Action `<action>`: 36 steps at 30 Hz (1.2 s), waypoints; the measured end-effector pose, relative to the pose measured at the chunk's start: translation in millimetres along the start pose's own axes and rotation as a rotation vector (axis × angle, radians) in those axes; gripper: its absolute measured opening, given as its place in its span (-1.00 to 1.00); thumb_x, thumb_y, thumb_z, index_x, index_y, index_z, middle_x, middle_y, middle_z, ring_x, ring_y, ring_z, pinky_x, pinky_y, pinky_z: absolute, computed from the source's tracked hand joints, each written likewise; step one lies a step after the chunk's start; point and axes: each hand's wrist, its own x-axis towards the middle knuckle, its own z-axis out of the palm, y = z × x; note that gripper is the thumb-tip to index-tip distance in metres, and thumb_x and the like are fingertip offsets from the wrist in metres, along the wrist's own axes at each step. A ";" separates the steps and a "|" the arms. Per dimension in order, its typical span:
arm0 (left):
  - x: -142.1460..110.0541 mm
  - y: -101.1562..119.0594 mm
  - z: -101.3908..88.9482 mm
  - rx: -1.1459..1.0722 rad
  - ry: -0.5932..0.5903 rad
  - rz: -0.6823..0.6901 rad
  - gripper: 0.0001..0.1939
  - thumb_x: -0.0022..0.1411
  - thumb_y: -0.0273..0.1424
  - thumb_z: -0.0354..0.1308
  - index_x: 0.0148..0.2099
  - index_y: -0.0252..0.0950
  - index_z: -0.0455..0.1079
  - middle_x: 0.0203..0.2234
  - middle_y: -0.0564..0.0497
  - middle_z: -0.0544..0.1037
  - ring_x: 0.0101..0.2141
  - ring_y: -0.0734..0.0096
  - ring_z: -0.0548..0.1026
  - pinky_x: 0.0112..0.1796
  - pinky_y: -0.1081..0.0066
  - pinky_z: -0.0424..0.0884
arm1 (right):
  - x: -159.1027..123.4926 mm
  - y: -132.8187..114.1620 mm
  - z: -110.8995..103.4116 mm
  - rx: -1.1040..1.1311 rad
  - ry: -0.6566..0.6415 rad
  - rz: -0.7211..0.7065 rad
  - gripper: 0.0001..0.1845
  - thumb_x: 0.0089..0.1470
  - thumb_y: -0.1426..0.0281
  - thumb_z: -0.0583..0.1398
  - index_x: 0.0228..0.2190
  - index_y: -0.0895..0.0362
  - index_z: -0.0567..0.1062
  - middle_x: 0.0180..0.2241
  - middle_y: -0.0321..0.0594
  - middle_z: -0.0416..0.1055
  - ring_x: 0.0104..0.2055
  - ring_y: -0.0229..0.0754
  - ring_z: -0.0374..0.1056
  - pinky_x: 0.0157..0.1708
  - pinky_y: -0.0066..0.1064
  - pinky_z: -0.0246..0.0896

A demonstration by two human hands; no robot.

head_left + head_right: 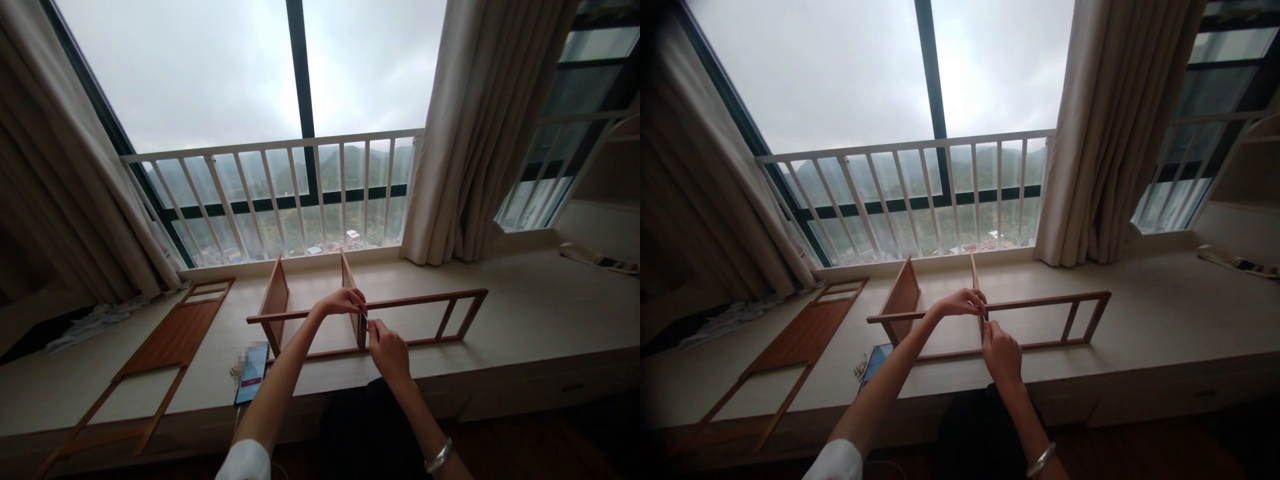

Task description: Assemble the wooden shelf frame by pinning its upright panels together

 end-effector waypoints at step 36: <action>-2.4 4.9 -2.1 -0.066 0.035 -0.047 -0.78 0.05 -0.45 0.03 -0.25 -0.36 0.44 -0.23 -0.09 0.42 -0.23 0.42 0.35 -0.24 0.48 0.24 | -2.0 2.8 35.9 1.723 -0.192 0.692 -0.76 -0.12 0.25 0.15 -0.55 0.20 0.38 -0.78 -0.50 -0.02 -0.76 -0.50 -0.18 -0.79 -0.60 -0.30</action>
